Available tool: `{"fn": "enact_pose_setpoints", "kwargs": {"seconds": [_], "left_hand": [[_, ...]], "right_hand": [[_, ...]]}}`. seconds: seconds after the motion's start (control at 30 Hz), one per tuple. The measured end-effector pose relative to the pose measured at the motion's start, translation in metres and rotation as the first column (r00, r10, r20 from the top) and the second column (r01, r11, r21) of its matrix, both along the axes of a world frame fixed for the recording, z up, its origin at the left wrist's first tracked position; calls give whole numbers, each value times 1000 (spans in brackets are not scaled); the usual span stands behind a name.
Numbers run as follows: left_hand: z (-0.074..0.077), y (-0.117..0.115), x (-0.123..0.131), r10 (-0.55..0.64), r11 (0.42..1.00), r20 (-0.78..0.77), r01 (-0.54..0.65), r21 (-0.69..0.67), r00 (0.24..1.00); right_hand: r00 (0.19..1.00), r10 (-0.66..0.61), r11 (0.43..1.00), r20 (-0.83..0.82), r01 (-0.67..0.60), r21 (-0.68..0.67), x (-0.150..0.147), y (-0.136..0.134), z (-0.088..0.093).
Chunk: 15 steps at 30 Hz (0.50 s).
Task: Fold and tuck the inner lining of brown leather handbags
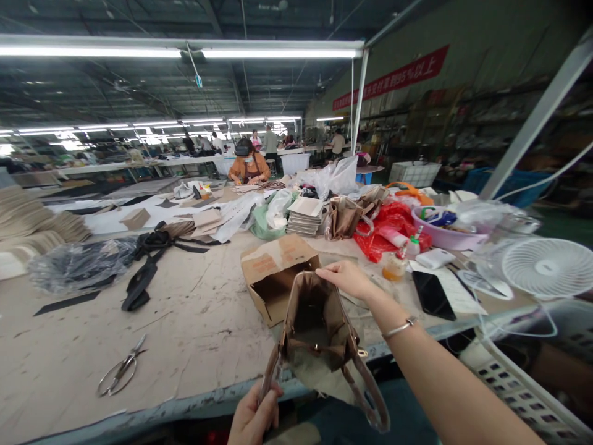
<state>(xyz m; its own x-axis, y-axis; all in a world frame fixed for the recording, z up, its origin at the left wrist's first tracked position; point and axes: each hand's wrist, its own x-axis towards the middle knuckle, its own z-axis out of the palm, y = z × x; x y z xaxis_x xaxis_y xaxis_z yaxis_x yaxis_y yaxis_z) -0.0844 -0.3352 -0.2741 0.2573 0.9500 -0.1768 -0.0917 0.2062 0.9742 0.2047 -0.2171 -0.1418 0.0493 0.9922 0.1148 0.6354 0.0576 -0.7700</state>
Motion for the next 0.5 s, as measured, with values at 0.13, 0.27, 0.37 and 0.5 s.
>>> {"fn": "enact_pose_setpoints", "kwargs": {"seconds": [0.13, 0.27, 0.37, 0.5], "left_hand": [[4, 0, 2, -6, 1000, -24, 6, -5, 1000], [13, 0, 2, -27, 1000, -40, 26, -15, 999], [18, -1, 2, -18, 1000, -57, 18, -7, 998], [19, -2, 3, -10, 1000, -64, 10, -3, 998]], "right_hand": [[933, -72, 989, 353, 21, 145, -10, 0, 1], [939, -104, 994, 327, 86, 70, -14, 2, -1], [983, -71, 994, 167, 82, -65, -10, -2, -4], [996, -55, 997, 74, 59, -51, 0, -9, -5]]}}
